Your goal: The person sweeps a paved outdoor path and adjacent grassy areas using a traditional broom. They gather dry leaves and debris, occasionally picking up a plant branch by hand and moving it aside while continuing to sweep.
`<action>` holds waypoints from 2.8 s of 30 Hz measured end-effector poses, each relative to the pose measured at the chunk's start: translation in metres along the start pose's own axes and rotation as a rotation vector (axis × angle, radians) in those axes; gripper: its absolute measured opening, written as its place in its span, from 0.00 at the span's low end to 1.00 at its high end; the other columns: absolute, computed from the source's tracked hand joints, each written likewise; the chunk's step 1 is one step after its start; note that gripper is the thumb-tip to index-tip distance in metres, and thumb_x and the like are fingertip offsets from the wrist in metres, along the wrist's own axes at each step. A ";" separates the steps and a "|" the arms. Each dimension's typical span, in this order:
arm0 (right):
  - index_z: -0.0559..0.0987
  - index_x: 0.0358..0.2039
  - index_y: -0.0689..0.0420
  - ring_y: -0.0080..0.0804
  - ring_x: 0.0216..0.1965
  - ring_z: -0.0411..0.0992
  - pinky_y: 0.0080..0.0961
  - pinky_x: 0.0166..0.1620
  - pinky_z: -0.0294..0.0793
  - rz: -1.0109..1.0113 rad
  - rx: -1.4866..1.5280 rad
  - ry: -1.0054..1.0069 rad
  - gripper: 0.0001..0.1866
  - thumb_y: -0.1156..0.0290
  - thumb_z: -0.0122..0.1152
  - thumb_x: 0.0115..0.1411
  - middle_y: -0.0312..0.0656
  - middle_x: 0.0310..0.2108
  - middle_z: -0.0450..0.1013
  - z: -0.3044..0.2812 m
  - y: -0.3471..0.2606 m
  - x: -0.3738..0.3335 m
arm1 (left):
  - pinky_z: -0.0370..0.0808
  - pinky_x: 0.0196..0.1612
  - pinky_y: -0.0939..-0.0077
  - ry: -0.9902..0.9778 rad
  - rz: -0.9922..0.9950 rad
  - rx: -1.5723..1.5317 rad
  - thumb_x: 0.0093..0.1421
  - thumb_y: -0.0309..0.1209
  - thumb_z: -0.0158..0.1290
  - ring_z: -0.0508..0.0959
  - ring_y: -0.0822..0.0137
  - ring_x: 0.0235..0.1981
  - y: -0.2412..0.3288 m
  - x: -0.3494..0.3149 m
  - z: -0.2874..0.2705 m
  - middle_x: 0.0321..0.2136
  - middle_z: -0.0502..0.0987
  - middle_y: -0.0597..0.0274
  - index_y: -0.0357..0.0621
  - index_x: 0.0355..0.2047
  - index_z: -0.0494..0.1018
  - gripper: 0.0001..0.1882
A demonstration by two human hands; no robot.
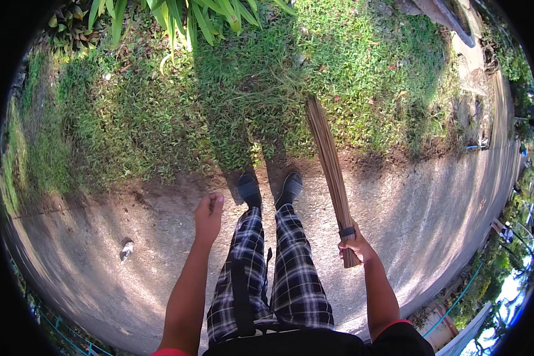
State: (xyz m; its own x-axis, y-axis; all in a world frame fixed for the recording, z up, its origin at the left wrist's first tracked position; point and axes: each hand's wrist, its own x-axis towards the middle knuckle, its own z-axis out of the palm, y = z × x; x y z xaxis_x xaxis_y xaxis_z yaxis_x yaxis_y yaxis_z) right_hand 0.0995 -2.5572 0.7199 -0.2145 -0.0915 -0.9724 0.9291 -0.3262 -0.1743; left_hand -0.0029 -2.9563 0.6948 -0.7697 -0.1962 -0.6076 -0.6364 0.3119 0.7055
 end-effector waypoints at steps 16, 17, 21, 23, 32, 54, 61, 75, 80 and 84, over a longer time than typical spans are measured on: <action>0.45 0.62 0.46 0.31 0.21 0.70 0.29 0.23 0.73 -0.181 -0.024 -0.089 0.50 0.82 0.59 0.41 0.43 0.26 0.66 0.029 0.017 0.017 | 0.64 0.27 0.84 -0.015 -0.012 0.006 0.60 0.33 0.49 0.65 0.81 0.22 -0.014 -0.001 -0.017 0.21 0.70 0.69 0.37 0.35 0.71 0.11; 0.45 0.62 0.46 0.31 0.20 0.70 0.29 0.22 0.74 -0.272 -0.031 -0.093 0.49 0.82 0.58 0.42 0.43 0.24 0.66 0.004 -0.001 0.018 | 0.64 0.27 0.84 -0.014 0.017 0.002 0.59 0.33 0.50 0.65 0.81 0.22 -0.015 0.002 -0.018 0.21 0.70 0.70 0.37 0.35 0.71 0.11; 0.48 0.58 0.50 0.33 0.17 0.69 0.32 0.22 0.74 -0.154 0.004 0.339 0.41 0.79 0.55 0.45 0.43 0.21 0.67 -0.029 -0.096 0.055 | 0.64 0.27 0.84 -0.020 0.013 0.042 0.59 0.33 0.50 0.65 0.81 0.22 -0.018 0.004 -0.023 0.22 0.70 0.70 0.37 0.35 0.71 0.10; 0.48 0.56 0.51 0.34 0.16 0.69 0.32 0.21 0.73 -0.219 0.089 0.175 0.39 0.79 0.55 0.44 0.43 0.20 0.67 0.000 -0.131 0.089 | 0.65 0.27 0.84 -0.016 0.022 0.064 0.59 0.33 0.50 0.66 0.81 0.23 -0.020 0.004 -0.022 0.22 0.71 0.69 0.37 0.35 0.71 0.11; 0.41 0.63 0.44 0.34 0.21 0.70 0.30 0.22 0.74 -0.073 -0.178 -0.094 0.52 0.83 0.59 0.42 0.48 0.31 0.68 0.086 -0.073 0.084 | 0.65 0.27 0.83 -0.040 0.050 0.069 0.59 0.33 0.50 0.66 0.80 0.23 -0.017 0.002 -0.013 0.24 0.72 0.67 0.37 0.35 0.71 0.11; 0.40 0.63 0.44 0.35 0.22 0.70 0.31 0.21 0.73 -0.078 -0.277 -0.186 0.54 0.86 0.60 0.41 0.51 0.34 0.64 0.082 -0.108 0.085 | 0.67 0.29 0.83 -0.013 -0.048 0.014 0.60 0.33 0.49 0.67 0.80 0.23 -0.026 0.000 -0.012 0.22 0.70 0.68 0.37 0.36 0.70 0.11; 0.40 0.63 0.42 0.32 0.21 0.70 0.28 0.21 0.74 -0.319 -0.527 0.171 0.53 0.83 0.56 0.41 0.47 0.29 0.68 0.009 -0.214 0.048 | 0.67 0.29 0.84 -0.027 -0.067 0.015 0.60 0.33 0.49 0.68 0.79 0.23 -0.021 0.003 -0.018 0.22 0.70 0.69 0.37 0.37 0.70 0.11; 0.45 0.63 0.42 0.33 0.22 0.72 0.29 0.23 0.75 -0.084 -0.526 -0.286 0.52 0.85 0.61 0.40 0.53 0.35 0.67 0.098 -0.132 0.090 | 0.68 0.30 0.80 0.050 -0.083 -0.044 0.59 0.34 0.50 0.69 0.77 0.25 -0.029 0.000 -0.027 0.24 0.73 0.64 0.37 0.36 0.71 0.11; 0.42 0.63 0.45 0.35 0.24 0.72 0.30 0.24 0.76 -0.257 -0.523 -0.108 0.52 0.83 0.60 0.42 0.52 0.34 0.68 0.060 -0.185 0.072 | 0.68 0.30 0.81 0.079 -0.119 -0.067 0.59 0.34 0.51 0.69 0.78 0.24 -0.029 0.006 -0.040 0.25 0.74 0.65 0.38 0.35 0.71 0.11; 0.33 0.63 0.47 0.33 0.18 0.69 0.31 0.22 0.74 -0.310 -0.410 0.193 0.51 0.80 0.55 0.45 0.49 0.29 0.68 0.129 -0.233 0.122 | 0.67 0.29 0.82 0.092 -0.085 -0.087 0.59 0.33 0.51 0.68 0.79 0.24 -0.036 0.005 -0.044 0.25 0.74 0.66 0.38 0.35 0.71 0.10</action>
State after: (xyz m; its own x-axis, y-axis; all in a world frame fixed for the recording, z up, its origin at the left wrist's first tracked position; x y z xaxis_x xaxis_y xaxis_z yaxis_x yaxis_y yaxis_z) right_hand -0.1818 -2.6136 0.6620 -0.4740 0.1375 -0.8697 0.8805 0.0863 -0.4662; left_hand 0.0142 -3.0098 0.6827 -0.7114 -0.3039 -0.6337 -0.6988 0.2092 0.6841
